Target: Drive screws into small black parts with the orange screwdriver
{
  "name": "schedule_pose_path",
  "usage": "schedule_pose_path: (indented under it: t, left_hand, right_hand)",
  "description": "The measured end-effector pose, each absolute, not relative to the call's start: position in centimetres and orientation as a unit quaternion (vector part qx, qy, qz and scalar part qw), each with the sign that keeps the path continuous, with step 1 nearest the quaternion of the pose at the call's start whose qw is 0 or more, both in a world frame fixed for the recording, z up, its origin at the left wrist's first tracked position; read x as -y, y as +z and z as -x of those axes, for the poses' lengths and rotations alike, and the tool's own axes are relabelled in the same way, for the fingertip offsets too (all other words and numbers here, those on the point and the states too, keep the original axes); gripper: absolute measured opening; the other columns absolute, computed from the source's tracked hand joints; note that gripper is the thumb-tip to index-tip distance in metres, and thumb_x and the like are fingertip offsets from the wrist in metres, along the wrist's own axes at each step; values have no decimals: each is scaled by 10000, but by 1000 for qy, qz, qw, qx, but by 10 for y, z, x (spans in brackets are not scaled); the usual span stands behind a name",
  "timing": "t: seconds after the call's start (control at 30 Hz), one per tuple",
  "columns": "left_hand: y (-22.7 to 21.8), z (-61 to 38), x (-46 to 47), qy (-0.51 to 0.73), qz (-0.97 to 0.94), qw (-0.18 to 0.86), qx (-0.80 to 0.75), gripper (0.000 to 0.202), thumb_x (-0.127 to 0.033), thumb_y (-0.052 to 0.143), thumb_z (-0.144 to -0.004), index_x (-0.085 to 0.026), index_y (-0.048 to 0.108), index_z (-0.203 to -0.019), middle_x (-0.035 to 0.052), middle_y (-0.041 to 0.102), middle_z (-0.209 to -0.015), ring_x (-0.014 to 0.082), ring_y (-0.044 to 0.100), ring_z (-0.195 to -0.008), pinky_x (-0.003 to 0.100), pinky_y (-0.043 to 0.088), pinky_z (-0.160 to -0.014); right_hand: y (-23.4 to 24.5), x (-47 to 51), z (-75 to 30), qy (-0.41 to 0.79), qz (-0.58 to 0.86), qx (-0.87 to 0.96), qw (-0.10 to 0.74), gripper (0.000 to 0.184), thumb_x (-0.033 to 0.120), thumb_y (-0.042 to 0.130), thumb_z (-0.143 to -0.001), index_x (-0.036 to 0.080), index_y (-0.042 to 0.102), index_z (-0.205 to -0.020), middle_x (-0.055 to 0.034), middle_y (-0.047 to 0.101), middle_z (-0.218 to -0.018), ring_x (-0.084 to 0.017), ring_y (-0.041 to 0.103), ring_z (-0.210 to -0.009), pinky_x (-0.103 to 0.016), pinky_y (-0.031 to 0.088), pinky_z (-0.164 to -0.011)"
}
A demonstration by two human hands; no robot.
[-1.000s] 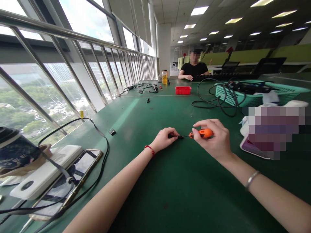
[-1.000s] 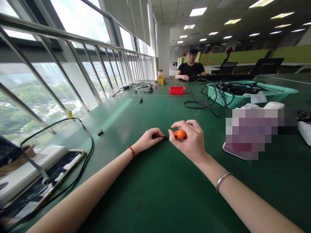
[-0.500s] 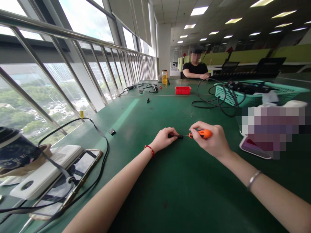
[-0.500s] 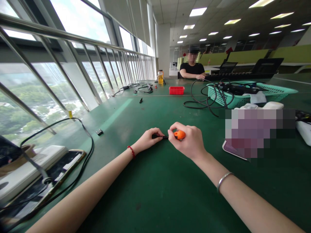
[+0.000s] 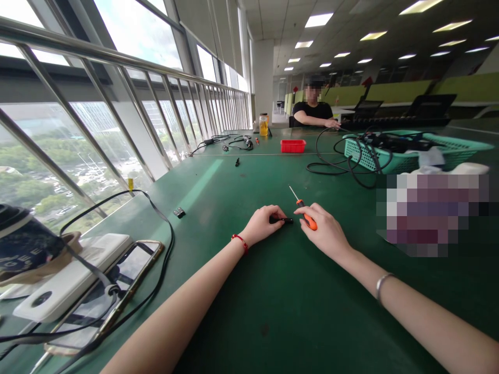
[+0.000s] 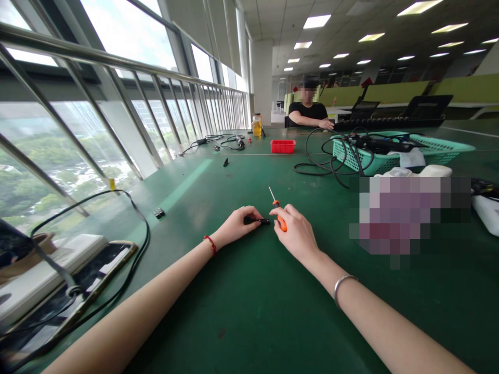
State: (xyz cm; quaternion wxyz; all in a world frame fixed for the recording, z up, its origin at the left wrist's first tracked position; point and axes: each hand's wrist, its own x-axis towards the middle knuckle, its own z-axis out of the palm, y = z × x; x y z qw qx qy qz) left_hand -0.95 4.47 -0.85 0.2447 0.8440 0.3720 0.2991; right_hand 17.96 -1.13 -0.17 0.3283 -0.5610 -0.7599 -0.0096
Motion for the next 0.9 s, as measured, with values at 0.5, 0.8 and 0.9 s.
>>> schedule_pose_path:
  t: [0.5,0.8,0.9]
  left_hand:
    - [-2,5,-37,284,-860,209,-369,105,-280,646,-757,-179,643,-785,6,664,-812,148,581,-790,267,449,-774]
    - [-2,5,-35,283,-861,175,-384,103,-296,638,-763,-195,645,-780,4,671,-836,162,576,-811,291,439,-779]
    - [-1,5,-34,286,-861,176,-382,91,-285,641,-758,-195,647,-777,3,670,-831,163,574,-808,293,437,-778]
  right_hand:
    - [-14,0,-184,9,560,781,276,106,285,598,-808,240,677,-863,-15,534,-792,-165,564,-730,-297,424,-686]
    - [-13,1,-184,33,561,780,275,107,274,614,-800,235,677,-878,-14,534,-806,-165,565,-744,-297,429,-709]
    - [-13,1,-183,32,558,782,276,105,273,610,-803,236,678,-874,-15,539,-803,-166,567,-746,-297,431,-708]
